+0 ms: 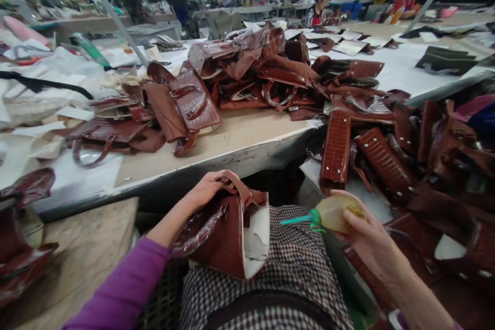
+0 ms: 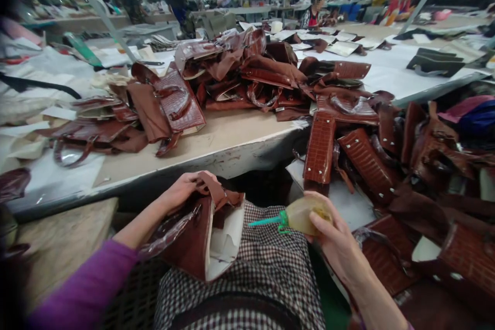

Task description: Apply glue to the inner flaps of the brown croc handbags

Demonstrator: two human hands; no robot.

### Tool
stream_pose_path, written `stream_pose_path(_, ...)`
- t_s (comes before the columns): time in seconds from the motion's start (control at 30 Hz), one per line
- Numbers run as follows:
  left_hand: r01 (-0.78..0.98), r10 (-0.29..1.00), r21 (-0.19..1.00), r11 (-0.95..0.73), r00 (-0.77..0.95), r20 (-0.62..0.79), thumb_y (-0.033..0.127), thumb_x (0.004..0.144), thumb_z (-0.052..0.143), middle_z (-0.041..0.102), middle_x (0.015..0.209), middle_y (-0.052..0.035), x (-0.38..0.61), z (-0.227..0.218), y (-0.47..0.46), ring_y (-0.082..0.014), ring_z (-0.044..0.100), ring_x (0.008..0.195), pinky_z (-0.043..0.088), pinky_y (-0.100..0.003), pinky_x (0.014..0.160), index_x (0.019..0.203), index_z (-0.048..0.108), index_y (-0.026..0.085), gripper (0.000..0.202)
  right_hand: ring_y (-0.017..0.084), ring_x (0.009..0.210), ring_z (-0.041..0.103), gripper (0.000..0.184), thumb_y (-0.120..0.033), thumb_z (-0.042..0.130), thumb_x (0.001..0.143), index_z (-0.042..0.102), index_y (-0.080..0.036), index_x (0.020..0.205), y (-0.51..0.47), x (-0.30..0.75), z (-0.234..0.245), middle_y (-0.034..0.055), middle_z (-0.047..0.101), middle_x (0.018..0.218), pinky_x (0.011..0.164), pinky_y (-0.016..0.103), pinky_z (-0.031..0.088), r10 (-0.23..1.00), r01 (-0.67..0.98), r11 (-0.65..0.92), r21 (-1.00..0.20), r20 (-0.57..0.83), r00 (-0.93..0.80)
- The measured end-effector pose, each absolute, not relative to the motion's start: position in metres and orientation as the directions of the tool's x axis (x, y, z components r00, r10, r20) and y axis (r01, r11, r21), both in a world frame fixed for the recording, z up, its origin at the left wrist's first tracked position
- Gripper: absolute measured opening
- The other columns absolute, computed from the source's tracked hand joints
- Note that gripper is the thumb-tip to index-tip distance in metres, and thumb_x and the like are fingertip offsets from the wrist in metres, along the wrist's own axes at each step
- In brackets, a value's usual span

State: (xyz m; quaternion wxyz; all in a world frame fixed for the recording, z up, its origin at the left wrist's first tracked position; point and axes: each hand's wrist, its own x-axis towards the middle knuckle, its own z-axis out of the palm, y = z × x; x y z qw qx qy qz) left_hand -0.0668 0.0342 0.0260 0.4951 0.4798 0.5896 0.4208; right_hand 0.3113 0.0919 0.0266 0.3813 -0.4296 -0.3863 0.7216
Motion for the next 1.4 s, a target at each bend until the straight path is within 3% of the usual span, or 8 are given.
stream_pose_path(0.2,0.103,0.979,0.978,0.179,0.076,-0.187,0.028,0.072,0.063,0.069,0.084,-0.0052,-0.055,0.006,0.046,-0.0202,0.062,0.081,0.048,-0.029,0.076,0.084,0.071,0.012,0.021,0.021,0.071,0.058,0.051,-0.041,0.085,0.072,0.067,-0.026,0.117,0.081,0.32,0.013,0.0065,0.066,0.096,0.045,0.022,0.042,0.901,-0.047,-0.387,-0.921,-0.366,-0.231)
stream_pose_path(0.37,0.108,0.977,0.98,0.165,0.119,-0.178,0.027,0.071,0.063,0.068,0.086,-0.0059,-0.05,-0.005,0.05,-0.0205,0.061,0.084,0.048,-0.029,0.078,0.076,0.07,0.012,0.017,0.019,0.062,0.056,0.049,-0.044,0.083,0.074,0.067,-0.026,0.116,0.084,0.308,0.01,0.0059,0.067,0.095,0.039,0.023,0.04,0.931,0.102,-0.272,-0.957,-0.288,-0.222)
stream_pose_path(0.47,0.109,0.974,0.98,0.169,0.133,-0.183,0.027,0.072,0.062,0.067,0.085,-0.0051,-0.047,-0.008,0.053,-0.0198,0.06,0.083,0.048,-0.03,0.079,0.075,0.069,0.012,0.016,0.023,0.068,0.062,0.049,-0.045,0.085,0.071,0.067,-0.026,0.112,0.089,0.302,0.015,0.0058,0.07,0.095,0.046,0.027,0.049,0.95,0.221,-0.16,-0.962,-0.211,-0.23)
stream_pose_path(0.6,0.112,0.972,0.978,0.177,0.136,-0.192,0.025,0.071,0.062,0.067,0.085,-0.0044,-0.045,-0.008,0.057,-0.0191,0.059,0.082,0.047,-0.029,0.078,0.078,0.07,0.012,0.017,0.027,0.083,0.066,0.048,-0.046,0.084,0.071,0.067,-0.025,0.111,0.093,0.298,0.019,0.0055,0.071,0.098,0.069,0.035,0.057,0.957,0.322,-0.043,-0.946,-0.132,-0.259)
stream_pose_path(1.1,0.048,0.965,0.976,0.215,0.144,-0.219,0.025,0.068,0.062,0.064,0.081,-0.0031,-0.047,-0.019,0.061,-0.0181,0.058,0.078,0.046,-0.029,0.074,0.077,0.068,0.012,0.017,0.029,0.095,0.062,0.048,-0.049,0.079,0.076,0.065,-0.025,0.114,0.104,0.298,-0.006,0.0063,0.066,0.11,0.085,0.041,0.049,0.969,0.361,0.06,-0.931,-0.033,-0.247)
stream_pose_path(1.4,0.022,0.957,0.971,0.239,0.163,-0.24,0.021,0.064,0.061,0.065,0.078,-0.0021,-0.043,-0.017,0.062,-0.0171,0.058,0.076,0.046,-0.028,0.074,0.077,0.069,0.012,0.017,0.025,0.086,0.064,0.042,-0.044,0.081,0.077,0.066,-0.029,0.114,0.089,0.312,-0.001,0.0025,0.068,0.101,0.075,0.034,0.053,0.903,0.329,-0.025,-0.944,-0.162,-0.397)
